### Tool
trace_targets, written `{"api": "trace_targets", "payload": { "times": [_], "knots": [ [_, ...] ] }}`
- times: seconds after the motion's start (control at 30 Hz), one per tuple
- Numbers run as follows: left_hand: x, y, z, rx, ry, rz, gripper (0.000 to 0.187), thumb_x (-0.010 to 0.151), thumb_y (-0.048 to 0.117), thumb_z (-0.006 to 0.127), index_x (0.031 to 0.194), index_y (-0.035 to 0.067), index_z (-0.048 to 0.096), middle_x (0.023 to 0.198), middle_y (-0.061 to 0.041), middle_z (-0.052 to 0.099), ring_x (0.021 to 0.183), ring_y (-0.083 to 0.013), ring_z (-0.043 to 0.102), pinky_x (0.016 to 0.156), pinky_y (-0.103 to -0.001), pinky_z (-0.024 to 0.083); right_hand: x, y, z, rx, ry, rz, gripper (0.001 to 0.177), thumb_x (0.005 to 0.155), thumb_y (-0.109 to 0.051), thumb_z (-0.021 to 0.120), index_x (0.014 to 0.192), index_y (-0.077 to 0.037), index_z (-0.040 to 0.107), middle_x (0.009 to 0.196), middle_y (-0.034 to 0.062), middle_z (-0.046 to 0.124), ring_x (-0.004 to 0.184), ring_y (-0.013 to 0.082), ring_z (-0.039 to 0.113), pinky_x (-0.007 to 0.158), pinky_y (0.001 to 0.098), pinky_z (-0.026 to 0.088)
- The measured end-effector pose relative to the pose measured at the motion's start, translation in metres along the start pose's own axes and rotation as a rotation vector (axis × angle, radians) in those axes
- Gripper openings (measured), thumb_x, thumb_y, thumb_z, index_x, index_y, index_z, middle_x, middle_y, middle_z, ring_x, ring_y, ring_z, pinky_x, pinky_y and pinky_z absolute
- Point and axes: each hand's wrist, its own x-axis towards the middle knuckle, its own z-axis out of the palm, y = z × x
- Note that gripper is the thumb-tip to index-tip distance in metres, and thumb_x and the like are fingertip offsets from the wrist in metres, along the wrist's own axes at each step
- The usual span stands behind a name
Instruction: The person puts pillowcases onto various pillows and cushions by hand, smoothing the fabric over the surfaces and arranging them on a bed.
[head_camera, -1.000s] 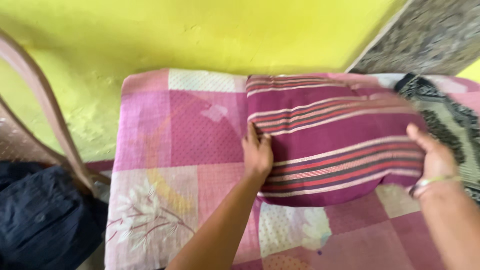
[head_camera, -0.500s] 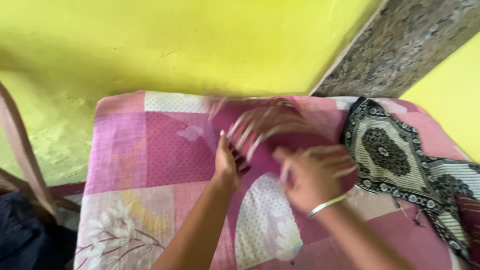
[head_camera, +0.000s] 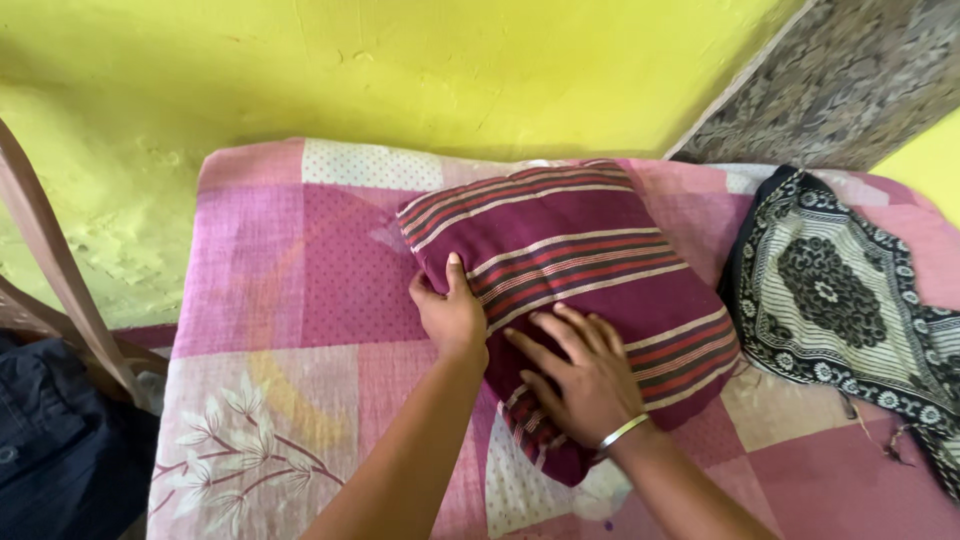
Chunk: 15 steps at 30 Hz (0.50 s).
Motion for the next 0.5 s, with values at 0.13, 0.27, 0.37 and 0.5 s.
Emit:
{"api": "trace_targets", "payload": {
  "times": [0.13,0.27,0.37,0.5],
  "knots": [
    [0.002,0.002,-0.006,0.201,0.011,0.047,0.061,0.096,0.041,0.061,0.148,0.012,0.045,0.136,-0.014,0.064,0.122,-0.0308,0.062,0.102,-0.042,0.048,-0.015,0.051,0.016,-0.106,-0.030,0.165,0.063,0.093,-0.061,0.048,0.149,-0.032,0.049,0.155,0.0103,0.047,0.142,0.0368,0.039,0.112,0.0610,0.028],
    [0.007,-0.002,-0.008,0.195,-0.026,0.059,0.057,0.098,0.041,0.059,0.146,0.012,0.049,0.136,-0.013,0.065,0.125,-0.0295,0.063,0.105,-0.041,0.048,-0.043,0.109,0.042,0.016,0.011,0.448,0.065,0.100,-0.063,0.040,0.156,-0.029,0.044,0.163,0.0123,0.040,0.149,0.0425,0.034,0.118,0.0585,0.028],
    [0.009,-0.006,-0.009,0.165,-0.047,0.031,0.058,0.098,0.041,0.058,0.148,0.012,0.046,0.139,-0.013,0.062,0.127,-0.0288,0.060,0.106,-0.041,0.047,-0.058,0.151,0.066,-0.029,0.007,0.717,0.061,0.104,-0.060,0.033,0.156,-0.029,0.046,0.164,0.0114,0.043,0.150,0.0428,0.035,0.122,0.0573,0.026],
    [0.013,-0.007,-0.011,0.184,-0.059,0.022,0.059,0.100,0.041,0.057,0.149,0.011,0.045,0.140,-0.013,0.061,0.127,-0.0293,0.060,0.106,-0.041,0.048,-0.070,0.209,0.065,0.100,-0.074,1.143,0.066,0.100,-0.061,0.035,0.152,-0.022,0.046,0.159,0.0175,0.041,0.143,0.0458,0.036,0.114,0.0583,0.026]
  ]
}}
